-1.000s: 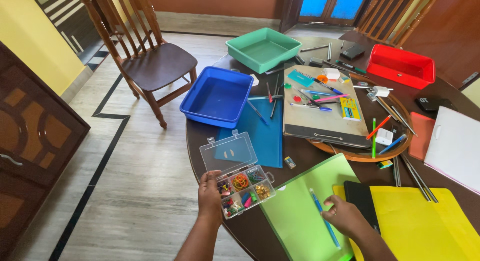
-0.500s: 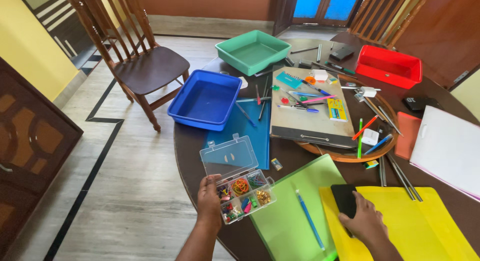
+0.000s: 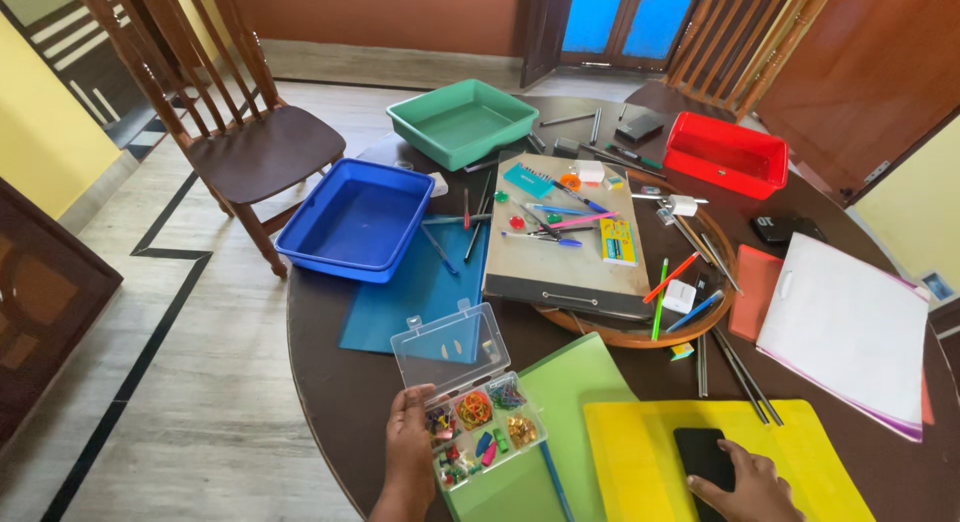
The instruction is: The person organizes small stationery items on a round table. They sort colorful rubber bands and paper clips into a clear compartmentalized box, then place pens and other items into blue and green trays. The person closes the compartment box and arranges the trays on the table.
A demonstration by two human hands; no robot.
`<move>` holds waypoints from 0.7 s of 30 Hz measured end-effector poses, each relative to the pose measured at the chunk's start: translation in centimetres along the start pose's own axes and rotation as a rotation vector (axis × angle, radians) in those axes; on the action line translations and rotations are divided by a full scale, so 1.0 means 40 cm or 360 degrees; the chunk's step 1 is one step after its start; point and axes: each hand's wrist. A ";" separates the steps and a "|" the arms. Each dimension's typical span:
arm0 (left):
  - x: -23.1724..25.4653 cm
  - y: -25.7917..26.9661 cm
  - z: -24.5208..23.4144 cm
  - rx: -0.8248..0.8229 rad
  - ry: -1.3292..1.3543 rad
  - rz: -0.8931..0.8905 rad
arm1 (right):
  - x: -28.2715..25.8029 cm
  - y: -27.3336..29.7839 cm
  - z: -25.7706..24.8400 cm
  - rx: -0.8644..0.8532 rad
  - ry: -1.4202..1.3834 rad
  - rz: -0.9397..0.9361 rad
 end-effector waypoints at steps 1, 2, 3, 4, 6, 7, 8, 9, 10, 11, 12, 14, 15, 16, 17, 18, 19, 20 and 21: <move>-0.009 0.002 0.013 0.0007 -0.0018 -0.0037 | -0.002 -0.019 -0.007 0.0084 -0.0053 -0.0075; -0.018 0.008 0.019 0.0017 -0.0039 -0.0075 | -0.012 -0.032 -0.013 0.0164 -0.0106 -0.0151; -0.026 0.010 0.026 0.0027 -0.0059 -0.0113 | -0.023 -0.044 -0.024 0.0243 -0.0160 -0.0228; -0.033 0.005 0.033 0.0017 -0.0012 -0.0051 | -0.040 -0.059 -0.035 0.0284 -0.0197 -0.0294; -0.047 -0.011 0.045 0.0000 0.0082 0.0075 | -0.088 -0.083 -0.056 0.0365 -0.0270 -0.0429; -0.054 -0.017 0.049 0.0023 0.0053 0.0097 | -0.113 -0.090 -0.071 0.0337 -0.0366 -0.0492; -0.061 -0.022 0.051 0.0048 0.0026 0.0118 | -0.139 -0.096 -0.087 0.0306 -0.0461 -0.0557; -0.066 -0.027 0.056 0.0074 -0.0001 0.0139 | -0.166 -0.099 -0.102 0.0273 -0.0555 -0.0623; -0.073 -0.025 0.058 0.0083 -0.0036 0.0126 | -0.193 -0.096 -0.117 0.0246 -0.0533 -0.0695; -0.078 -0.022 0.057 0.0092 -0.0071 0.0113 | -0.220 -0.092 -0.134 0.0218 -0.0511 -0.0768; -0.085 -0.013 0.061 0.0099 -0.0105 0.0095 | -0.240 -0.083 -0.152 0.0189 -0.0486 -0.0837; -0.091 -0.004 0.074 0.0097 -0.0027 0.0155 | -0.281 -0.061 -0.187 0.0111 -0.0525 -0.0876; -0.093 -0.001 0.084 0.0094 0.0014 0.0187 | -0.297 -0.053 -0.210 0.0075 -0.0543 -0.0895; -0.096 0.001 0.093 0.0114 -0.0001 0.0176 | -0.311 -0.046 -0.235 0.0060 -0.0574 -0.0928; -0.099 0.002 0.098 0.0134 -0.0016 0.0164 | -0.325 -0.042 -0.260 0.0044 -0.0604 -0.0961; -0.102 -0.005 0.102 0.0151 -0.0036 0.0152 | -0.340 -0.041 -0.284 0.0029 -0.0639 -0.0989; -0.107 -0.019 0.104 0.0157 -0.0008 0.0142 | -0.357 -0.046 -0.307 0.0037 -0.0627 -0.1010; -0.116 -0.037 0.104 0.0159 0.0015 0.0129 | -0.373 -0.053 -0.325 0.0046 -0.0618 -0.1025; -0.129 -0.061 0.102 0.0160 0.0039 0.0117 | -0.393 -0.065 -0.341 0.0055 -0.0609 -0.1040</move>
Point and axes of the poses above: each hand's wrist, its own y-axis away from the middle knuckle, its own z-axis out of the palm, x = y × z, and after that the axes turned 10 degrees about -y, right-handed
